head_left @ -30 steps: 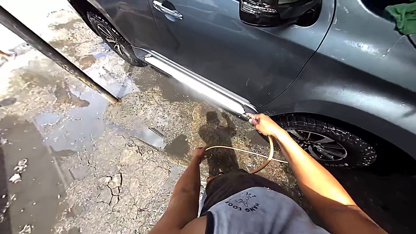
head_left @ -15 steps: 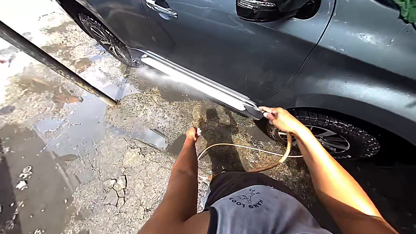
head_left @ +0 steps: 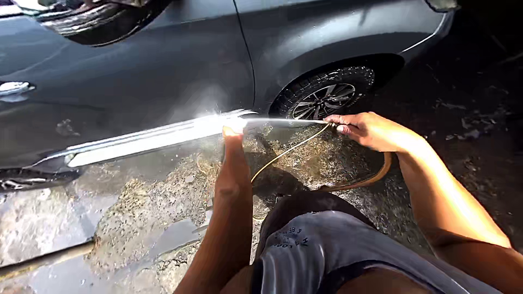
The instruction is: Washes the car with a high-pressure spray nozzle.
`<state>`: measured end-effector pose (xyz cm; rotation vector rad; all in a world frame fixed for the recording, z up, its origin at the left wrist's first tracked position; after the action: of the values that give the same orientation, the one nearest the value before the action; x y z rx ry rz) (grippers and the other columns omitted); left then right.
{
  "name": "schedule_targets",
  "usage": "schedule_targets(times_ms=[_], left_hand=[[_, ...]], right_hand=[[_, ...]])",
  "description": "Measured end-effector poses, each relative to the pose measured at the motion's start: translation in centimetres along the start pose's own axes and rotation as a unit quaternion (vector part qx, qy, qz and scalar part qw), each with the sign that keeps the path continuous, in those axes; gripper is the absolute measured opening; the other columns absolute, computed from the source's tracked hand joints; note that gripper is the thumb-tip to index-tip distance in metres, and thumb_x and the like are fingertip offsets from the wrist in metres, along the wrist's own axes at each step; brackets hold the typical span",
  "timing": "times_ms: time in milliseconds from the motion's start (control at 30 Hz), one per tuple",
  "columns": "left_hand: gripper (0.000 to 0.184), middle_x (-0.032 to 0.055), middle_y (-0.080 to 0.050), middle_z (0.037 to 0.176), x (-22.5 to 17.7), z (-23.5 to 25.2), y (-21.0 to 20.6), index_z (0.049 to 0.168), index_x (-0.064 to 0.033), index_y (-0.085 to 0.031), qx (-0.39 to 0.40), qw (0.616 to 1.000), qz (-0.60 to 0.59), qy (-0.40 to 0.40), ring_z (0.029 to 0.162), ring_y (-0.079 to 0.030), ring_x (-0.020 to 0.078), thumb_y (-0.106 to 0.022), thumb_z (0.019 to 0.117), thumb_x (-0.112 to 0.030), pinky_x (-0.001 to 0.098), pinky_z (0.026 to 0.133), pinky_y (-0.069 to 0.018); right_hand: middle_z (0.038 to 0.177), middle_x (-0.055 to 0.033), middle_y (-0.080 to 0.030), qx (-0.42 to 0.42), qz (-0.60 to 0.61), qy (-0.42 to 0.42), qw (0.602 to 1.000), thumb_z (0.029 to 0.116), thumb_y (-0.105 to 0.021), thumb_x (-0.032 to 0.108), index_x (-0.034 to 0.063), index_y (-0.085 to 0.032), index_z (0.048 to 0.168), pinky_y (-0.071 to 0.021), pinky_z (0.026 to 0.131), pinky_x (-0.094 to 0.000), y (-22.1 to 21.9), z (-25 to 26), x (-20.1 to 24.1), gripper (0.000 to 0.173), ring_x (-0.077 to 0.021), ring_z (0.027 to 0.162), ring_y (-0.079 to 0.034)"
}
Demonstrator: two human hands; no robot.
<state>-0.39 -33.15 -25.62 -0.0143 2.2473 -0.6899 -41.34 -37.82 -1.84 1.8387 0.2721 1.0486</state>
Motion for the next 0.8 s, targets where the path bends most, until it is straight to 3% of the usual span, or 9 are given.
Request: schedule_targets(times_ms=[133, 167, 233, 333, 467, 533, 600, 733, 800], left_hand=[[0.022, 0.0119, -0.063, 0.107, 9.0, -1.7, -7.1, 0.125, 0.0019, -0.053, 0.053, 0.995, 0.076, 0.029, 0.087, -0.065, 0.0149, -0.049, 0.1054, -0.006, 0.0276, 0.078, -0.0584], [0.006, 0.0007, -0.057, 0.083, 10.9, -1.9, -8.2, 0.106, -0.0064, -0.058, 0.038, 0.988, 0.146, 0.031, 0.063, -0.054, 0.0046, -0.055, 0.1023, -0.009, 0.0174, 0.056, -0.0487], [0.014, -0.0064, -0.044, 0.062, 14.2, -1.8, -9.8, 0.093, -0.0129, -0.058, 0.035, 0.965, 0.255, 0.037, 0.043, -0.035, 0.0020, -0.056, 0.1031, -0.022, 0.0168, 0.039, -0.0330], [0.026, -0.0034, -0.046, 0.066, 17.0, -1.9, -11.0, 0.095, -0.0118, -0.061, 0.001, 0.936, 0.351, 0.029, 0.045, -0.036, 0.0058, -0.057, 0.1031, -0.036, 0.0213, 0.041, -0.0360], [0.022, -0.0030, -0.045, 0.066, 19.5, -3.2, -13.4, 0.092, -0.0136, -0.054, -0.002, 0.914, 0.404, 0.036, 0.047, -0.042, 0.0075, -0.051, 0.1050, -0.031, 0.0231, 0.045, -0.0416], [0.019, -0.0019, -0.049, 0.066, 20.8, -3.7, -13.8, 0.092, -0.0124, -0.053, 0.025, 0.904, 0.423, 0.050, 0.049, -0.046, 0.0076, -0.049, 0.1054, -0.025, 0.0232, 0.048, -0.0449], [0.017, -0.0001, -0.052, 0.067, 21.7, -3.2, -13.2, 0.093, -0.0098, -0.054, 0.030, 0.898, 0.436, 0.057, 0.051, -0.051, 0.0091, -0.048, 0.1050, -0.021, 0.0244, 0.049, -0.0477], [0.022, 0.0001, -0.054, 0.064, 22.9, -3.0, -10.0, 0.090, -0.0091, -0.053, 0.022, 0.878, 0.472, 0.083, 0.050, -0.054, 0.0088, -0.045, 0.1072, -0.021, 0.0246, 0.049, -0.0500], [0.022, 0.0012, -0.056, 0.068, 22.9, -2.9, -8.8, 0.094, -0.0067, -0.055, 0.016, 0.867, 0.490, 0.089, 0.053, -0.055, 0.0096, -0.045, 0.1072, -0.021, 0.0255, 0.051, -0.0507]], right_hand=[[0.082, -0.0149, -0.066, -0.147, 0.066, -0.213, 0.964, 0.1100, -0.046, 0.025, 0.0279, -0.059, 0.145, -0.0488, 0.059, -0.0562, 2.8, -6.9, -14.1, 0.038, -0.0298, 0.061, -0.058], [0.079, -0.0144, -0.063, -0.179, 0.087, -0.257, 0.946, 0.1104, -0.045, 0.026, 0.0287, -0.058, 0.145, -0.0470, 0.056, -0.0532, 3.3, -9.3, -17.4, 0.038, -0.0285, 0.057, -0.055], [0.076, -0.0131, -0.059, -0.195, 0.130, -0.313, 0.920, 0.1108, -0.045, 0.025, 0.0276, -0.056, 0.147, -0.0450, 0.053, -0.0475, 4.1, -13.4, -21.7, 0.038, -0.0248, 0.055, -0.050], [0.077, -0.0129, -0.062, -0.163, 0.139, -0.343, 0.915, 0.1099, -0.047, 0.025, 0.0275, -0.059, 0.145, -0.0480, 0.056, -0.0481, 3.6, -16.7, -25.8, 0.037, -0.0248, 0.057, -0.054], [0.092, -0.0225, -0.067, -0.227, 0.159, -0.420, 0.864, 0.1105, -0.046, 0.024, 0.0248, -0.058, 0.146, -0.0493, 0.065, -0.0600, 5.1, -20.1, -31.3, 0.037, -0.0362, 0.067, -0.060], [0.087, -0.0173, -0.065, -0.186, 0.173, -0.380, 0.889, 0.1104, -0.046, 0.024, 0.0233, -0.058, 0.146, -0.0494, 0.061, -0.0518, 6.0, -19.6, -32.4, 0.037, -0.0288, 0.063, -0.058], [0.090, -0.0168, -0.068, -0.173, 0.175, -0.355, 0.902, 0.1099, -0.047, 0.024, 0.0241, -0.059, 0.146, -0.0515, 0.064, -0.0534, 6.3, -18.8, -34.3, 0.038, -0.0292, 0.066, -0.061], [0.104, -0.0271, -0.068, -0.210, 0.188, -0.487, 0.827, 0.1095, -0.046, 0.025, 0.0225, -0.059, 0.146, -0.0502, 0.072, -0.0649, 4.9, -20.8, -42.9, 0.038, -0.0433, 0.080, -0.065], [0.110, -0.0306, -0.067, -0.157, 0.183, -0.523, 0.818, 0.1080, -0.049, 0.022, 0.0164, -0.064, 0.138, -0.0493, 0.077, -0.0687, 2.0, -21.3, -46.7, 0.034, -0.0481, 0.089, -0.066]])
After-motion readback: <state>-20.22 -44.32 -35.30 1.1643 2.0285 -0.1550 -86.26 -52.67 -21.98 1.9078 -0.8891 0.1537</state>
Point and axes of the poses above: each hand's wrist, its own z-axis towards the middle knuckle, its own y-axis out of the back of the hand, x = y × z, the point moved 4 cm from there along z, towards the middle knuckle
